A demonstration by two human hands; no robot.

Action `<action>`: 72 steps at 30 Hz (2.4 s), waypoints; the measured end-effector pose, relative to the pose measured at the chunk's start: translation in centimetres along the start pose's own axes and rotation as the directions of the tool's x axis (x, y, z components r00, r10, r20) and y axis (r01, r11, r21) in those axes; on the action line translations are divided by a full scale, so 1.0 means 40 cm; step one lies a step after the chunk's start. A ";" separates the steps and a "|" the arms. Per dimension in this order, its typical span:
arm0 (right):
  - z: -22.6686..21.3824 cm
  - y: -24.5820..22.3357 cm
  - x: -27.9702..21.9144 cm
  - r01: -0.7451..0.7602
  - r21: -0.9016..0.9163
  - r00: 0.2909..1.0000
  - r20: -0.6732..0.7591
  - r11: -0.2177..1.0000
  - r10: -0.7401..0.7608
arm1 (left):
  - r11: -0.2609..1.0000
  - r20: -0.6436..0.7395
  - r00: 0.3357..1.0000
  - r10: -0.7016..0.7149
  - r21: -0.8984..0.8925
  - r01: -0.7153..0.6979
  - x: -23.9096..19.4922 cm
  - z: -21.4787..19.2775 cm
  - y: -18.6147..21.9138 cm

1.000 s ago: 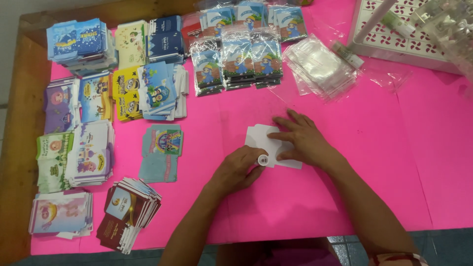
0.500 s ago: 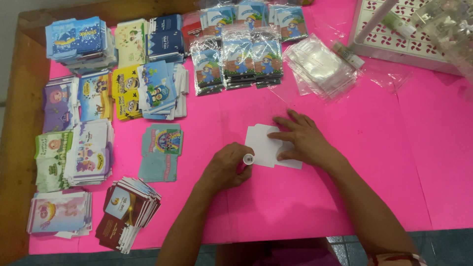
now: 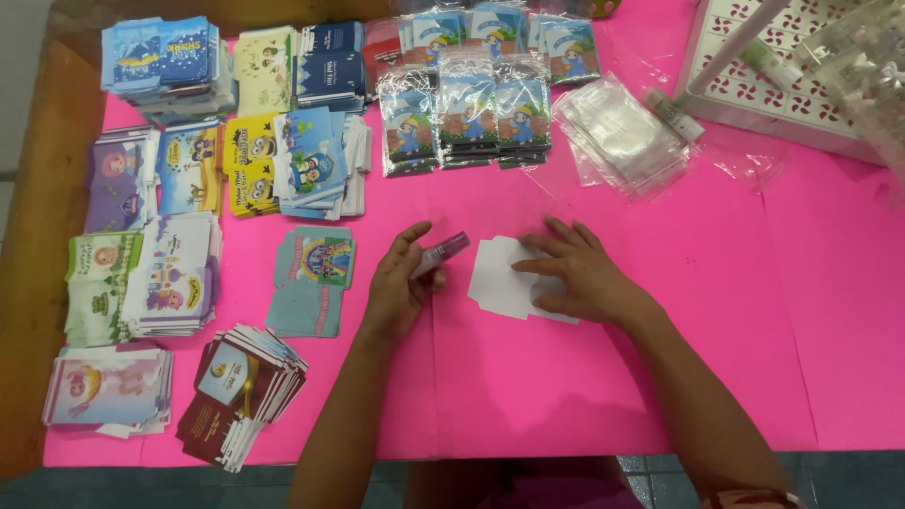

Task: Applying glue to paper cards and attaching stickers to them

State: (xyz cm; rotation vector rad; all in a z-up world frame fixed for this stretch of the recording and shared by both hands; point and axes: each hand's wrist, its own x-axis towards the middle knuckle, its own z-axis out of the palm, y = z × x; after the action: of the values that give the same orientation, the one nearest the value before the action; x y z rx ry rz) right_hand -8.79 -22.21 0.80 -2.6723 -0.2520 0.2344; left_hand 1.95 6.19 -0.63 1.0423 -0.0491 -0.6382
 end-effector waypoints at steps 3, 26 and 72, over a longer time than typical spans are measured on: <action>0.032 -0.006 0.009 0.109 -0.068 0.982 -0.145 0.992 -0.118 | 0.971 -0.034 0.999 -0.007 -0.237 -0.002 0.016 -0.021 -0.011; 0.102 -0.028 0.040 0.154 -0.347 0.874 -0.388 0.925 -0.292 | 0.205 0.239 0.789 0.567 0.886 -0.415 0.106 0.106 -0.023; 0.002 -0.057 -0.007 0.054 0.084 0.998 0.019 0.995 -0.056 | -0.272 0.798 0.573 0.185 0.602 -0.751 -0.022 0.119 -0.061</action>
State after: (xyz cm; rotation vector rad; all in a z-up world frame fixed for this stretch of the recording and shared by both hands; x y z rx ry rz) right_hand -9.38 -20.21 1.78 -2.5776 -0.3155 0.2506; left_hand -1.49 2.07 0.09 2.0818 -1.6052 0.2247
